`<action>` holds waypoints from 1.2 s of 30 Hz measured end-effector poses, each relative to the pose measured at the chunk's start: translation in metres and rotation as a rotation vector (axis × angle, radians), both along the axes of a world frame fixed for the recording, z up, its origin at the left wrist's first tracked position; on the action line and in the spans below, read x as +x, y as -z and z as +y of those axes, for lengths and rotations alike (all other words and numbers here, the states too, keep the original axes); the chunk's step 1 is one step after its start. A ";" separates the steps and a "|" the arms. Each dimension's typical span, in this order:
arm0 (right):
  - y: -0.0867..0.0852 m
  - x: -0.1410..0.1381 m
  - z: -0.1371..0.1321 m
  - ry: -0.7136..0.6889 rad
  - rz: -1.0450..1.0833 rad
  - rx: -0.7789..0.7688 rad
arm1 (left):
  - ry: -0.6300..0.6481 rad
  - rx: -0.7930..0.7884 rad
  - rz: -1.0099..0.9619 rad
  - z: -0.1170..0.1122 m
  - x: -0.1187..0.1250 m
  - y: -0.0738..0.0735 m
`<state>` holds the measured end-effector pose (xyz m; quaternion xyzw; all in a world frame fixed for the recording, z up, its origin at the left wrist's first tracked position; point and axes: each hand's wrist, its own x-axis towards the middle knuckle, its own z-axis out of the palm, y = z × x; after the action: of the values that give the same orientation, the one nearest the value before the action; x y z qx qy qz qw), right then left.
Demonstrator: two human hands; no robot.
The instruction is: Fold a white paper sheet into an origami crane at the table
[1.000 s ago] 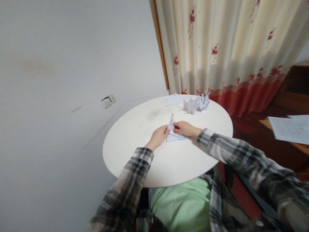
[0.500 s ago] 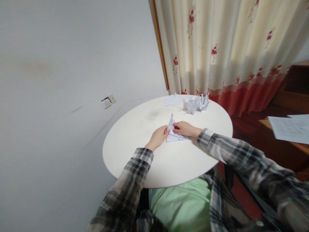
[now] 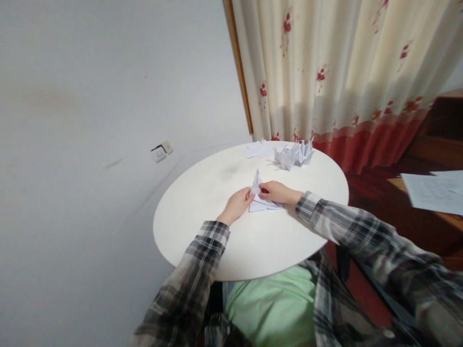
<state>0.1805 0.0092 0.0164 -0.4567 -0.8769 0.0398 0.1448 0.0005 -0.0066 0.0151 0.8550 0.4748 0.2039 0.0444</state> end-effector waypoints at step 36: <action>0.001 0.000 0.000 -0.005 0.009 -0.009 | -0.025 -0.030 0.005 -0.003 0.002 -0.004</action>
<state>0.1802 0.0091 0.0154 -0.4549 -0.8772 0.0461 0.1467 0.0022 -0.0093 0.0186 0.8488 0.4884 0.1953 0.0537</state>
